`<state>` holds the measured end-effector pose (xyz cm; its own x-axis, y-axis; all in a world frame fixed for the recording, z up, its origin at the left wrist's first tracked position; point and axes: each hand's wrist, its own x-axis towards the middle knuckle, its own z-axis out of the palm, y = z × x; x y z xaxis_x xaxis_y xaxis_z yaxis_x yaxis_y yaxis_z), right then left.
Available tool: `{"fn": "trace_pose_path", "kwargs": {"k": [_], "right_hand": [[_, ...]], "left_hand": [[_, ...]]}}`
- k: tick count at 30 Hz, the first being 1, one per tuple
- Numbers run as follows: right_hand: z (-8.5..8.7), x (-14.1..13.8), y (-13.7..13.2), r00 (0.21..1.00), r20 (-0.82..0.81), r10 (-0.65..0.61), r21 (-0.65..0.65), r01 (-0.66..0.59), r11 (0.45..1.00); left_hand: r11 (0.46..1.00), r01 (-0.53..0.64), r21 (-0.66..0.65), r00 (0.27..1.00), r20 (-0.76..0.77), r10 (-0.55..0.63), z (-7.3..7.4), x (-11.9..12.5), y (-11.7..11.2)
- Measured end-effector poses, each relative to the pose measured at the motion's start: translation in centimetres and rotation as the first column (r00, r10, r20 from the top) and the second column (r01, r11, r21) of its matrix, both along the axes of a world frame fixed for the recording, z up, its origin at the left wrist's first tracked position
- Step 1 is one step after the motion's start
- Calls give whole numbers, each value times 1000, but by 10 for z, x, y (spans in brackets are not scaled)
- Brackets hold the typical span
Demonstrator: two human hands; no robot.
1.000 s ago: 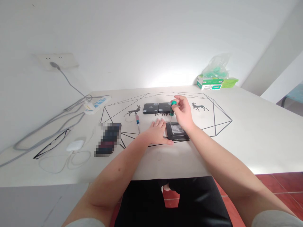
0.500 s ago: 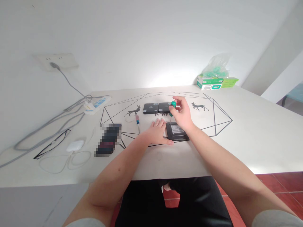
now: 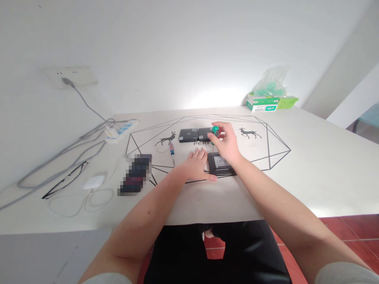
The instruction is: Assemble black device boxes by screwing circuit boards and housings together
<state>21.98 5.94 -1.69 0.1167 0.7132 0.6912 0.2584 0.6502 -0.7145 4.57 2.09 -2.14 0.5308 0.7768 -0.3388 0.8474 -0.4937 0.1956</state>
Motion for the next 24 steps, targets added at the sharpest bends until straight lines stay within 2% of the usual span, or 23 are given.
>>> {"fn": "trace_pose_path", "kwargs": {"k": [6, 14, 21, 24], "right_hand": [[-1, 0, 1, 996, -84, 42, -40, -46, 998], [1, 0, -2, 997, -74, 30, -60, -34, 998], [1, 3, 0, 975, -144, 169, -58, -179, 982], [4, 3, -2, 991, -81, 110, -57, -115, 992]], "left_hand": [[1000, -1, 6, 1000, 1, 1, 0, 0, 0], [1000, -6, -4, 1000, -12, 6, 1, 0, -1], [1000, 0, 1, 1000, -11, 0, 1, 1, 0], [1000, -2, -1, 1000, -10, 2, 1, 0, 0]]}}
